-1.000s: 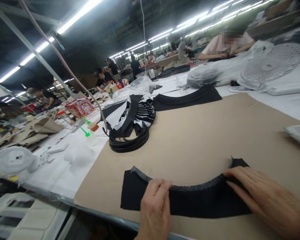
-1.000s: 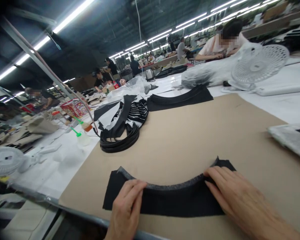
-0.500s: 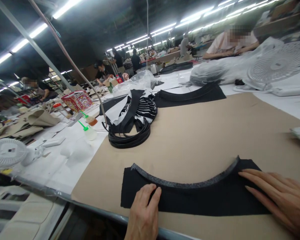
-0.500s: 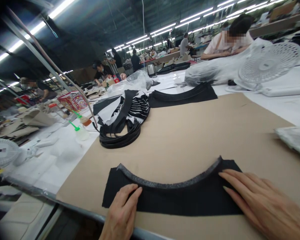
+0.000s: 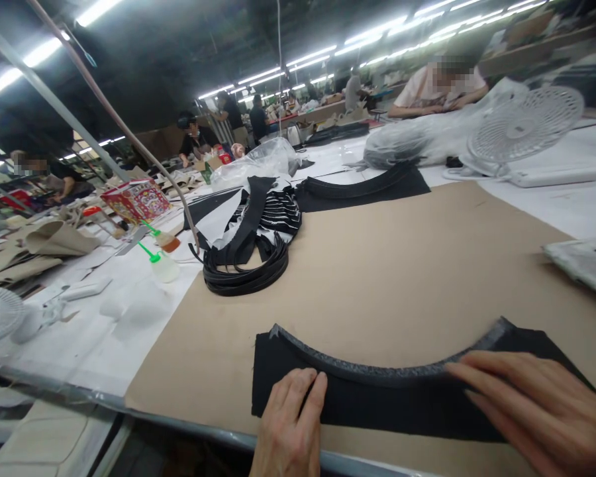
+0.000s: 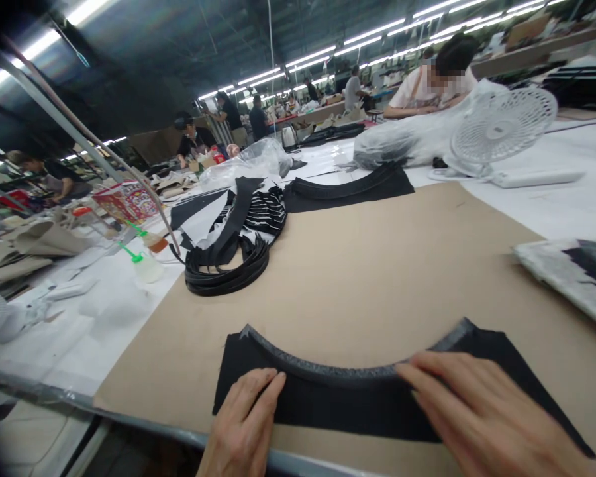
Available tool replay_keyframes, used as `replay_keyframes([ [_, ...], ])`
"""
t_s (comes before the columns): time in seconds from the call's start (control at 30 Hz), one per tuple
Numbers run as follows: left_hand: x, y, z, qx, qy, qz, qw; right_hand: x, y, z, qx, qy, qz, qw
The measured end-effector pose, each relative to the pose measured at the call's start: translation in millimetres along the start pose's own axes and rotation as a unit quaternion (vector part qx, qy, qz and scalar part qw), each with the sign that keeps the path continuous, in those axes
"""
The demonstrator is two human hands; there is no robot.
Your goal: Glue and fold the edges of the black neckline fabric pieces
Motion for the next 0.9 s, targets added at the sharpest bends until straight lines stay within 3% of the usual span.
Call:
replay_keyframes([
  [0.07,4.6,1.5,-0.3,0.014,-0.003,-0.015,1.0,18.2,-6.6,-31.5,0.014,0.129,-0.034,0.991],
  [0.1,7.6,2.3,-0.4,0.028,-0.007,-0.029,0.999,27.3,-9.7,-46.1,0.016,0.16,-0.063,0.985],
  [0.27,21.4,7.8,1.5,0.091,-0.04,-0.02,0.995,56.4,-13.8,-87.6,0.029,0.183,-0.038,0.982],
  [0.43,25.0,7.9,3.6,0.091,-0.037,0.01,0.995,53.5,-25.6,-88.4,0.007,0.179,-0.013,0.984],
  [0.67,24.4,2.6,2.1,0.089,-0.039,0.004,0.995,41.0,-47.9,-81.2,-0.033,0.182,0.012,0.983],
  [0.9,26.2,3.3,2.3,0.081,-0.031,0.005,0.996,38.6,-53.6,-78.4,-0.032,0.19,0.024,0.981],
])
Point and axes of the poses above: each hand's wrist, its own x-axis towards the middle knuckle, its own y-axis out of the back of the hand, z = x × y, the point moved 2 cm from there along x, towards the middle knuckle, and after that the axes turned 3 degrees about -z, right-handed, at the moved point
